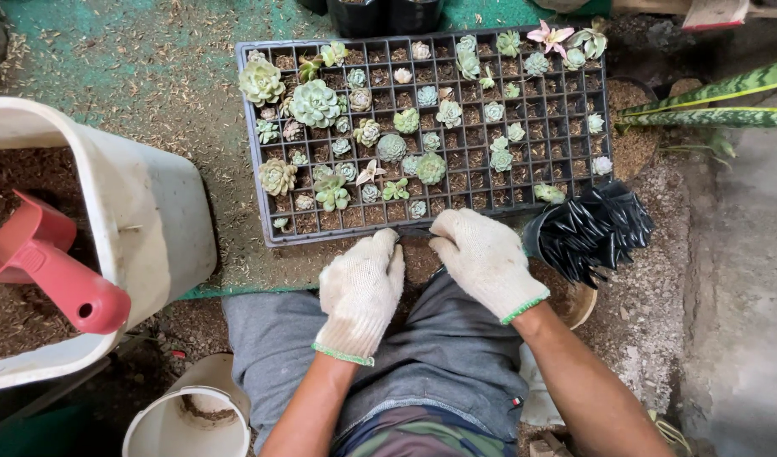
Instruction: The person is potting small succulent plants into a multi-cell tray. They use a red scoop to transfer soil from a white bucket into the tray cells and then use their gloved hands to press the soil down around the plants.
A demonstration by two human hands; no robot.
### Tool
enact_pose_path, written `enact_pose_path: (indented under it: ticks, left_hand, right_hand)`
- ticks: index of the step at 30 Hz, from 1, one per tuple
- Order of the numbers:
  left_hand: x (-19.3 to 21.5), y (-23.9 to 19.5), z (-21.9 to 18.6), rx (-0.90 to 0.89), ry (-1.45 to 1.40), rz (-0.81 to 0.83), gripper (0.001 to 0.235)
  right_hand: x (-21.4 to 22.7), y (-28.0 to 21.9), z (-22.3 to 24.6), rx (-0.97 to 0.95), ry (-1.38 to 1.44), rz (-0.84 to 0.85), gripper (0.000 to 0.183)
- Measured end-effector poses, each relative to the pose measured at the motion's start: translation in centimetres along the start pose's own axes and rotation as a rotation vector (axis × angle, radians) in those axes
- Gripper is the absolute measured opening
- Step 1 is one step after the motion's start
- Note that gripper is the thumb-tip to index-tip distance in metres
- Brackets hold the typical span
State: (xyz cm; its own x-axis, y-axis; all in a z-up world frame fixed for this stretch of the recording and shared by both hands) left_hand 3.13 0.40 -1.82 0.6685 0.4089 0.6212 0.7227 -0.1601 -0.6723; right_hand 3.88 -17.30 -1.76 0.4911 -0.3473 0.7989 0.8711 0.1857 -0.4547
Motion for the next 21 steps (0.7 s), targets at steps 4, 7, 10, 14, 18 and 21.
enact_pose_path:
  ticks: [4, 7, 10, 14, 18, 21]
  left_hand:
    - [-0.9, 0.9, 0.5, 0.065, -0.066, 0.008, 0.021]
    - [0.2, 0.3, -0.1, 0.076, -0.065, 0.027, 0.024]
    - [1.5, -0.2, -1.0, 0.017, 0.04, 0.058, 0.025]
    - [0.9, 0.7, -1.0, -0.028, 0.051, 0.011, 0.018]
    - [-0.2, 1.1, 0.2, -0.034, 0.053, -0.016, 0.019]
    - [1.9, -1.2, -0.4, -0.078, 0.019, -0.076, 0.025]
  right_hand:
    - [-0.1, 0.7, 0.3, -0.023, -0.129, 0.065, 0.008]
    - [-0.1, 0.8, 0.3, -0.023, -0.13, 0.071, 0.008]
    - [0.3, -0.2, 0.4, -0.17, -0.104, 0.121, 0.023]
    - [-0.4, -0.3, -0.3, -0.118, 0.013, 0.026, 0.014]
    - [-1.6, 0.2, -0.8, -0.058, 0.002, 0.005, 0.013]
    - [1.1, -1.3, 1.1, -0.135, 0.024, 0.009, 0.025]
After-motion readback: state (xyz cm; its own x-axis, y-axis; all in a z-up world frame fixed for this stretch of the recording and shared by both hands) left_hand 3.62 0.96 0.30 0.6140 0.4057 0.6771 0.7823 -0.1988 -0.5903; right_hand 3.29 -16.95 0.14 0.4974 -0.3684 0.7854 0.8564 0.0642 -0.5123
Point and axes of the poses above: each hand's wrist, its own y-axis towards the middle knuckle, its own x-axis out of the back of the hand, z = x × y, the point moved 2 cm from there along y, towards the middle knuckle, and after that the axes turned 11 degrees about z, right-handed, at the moved point
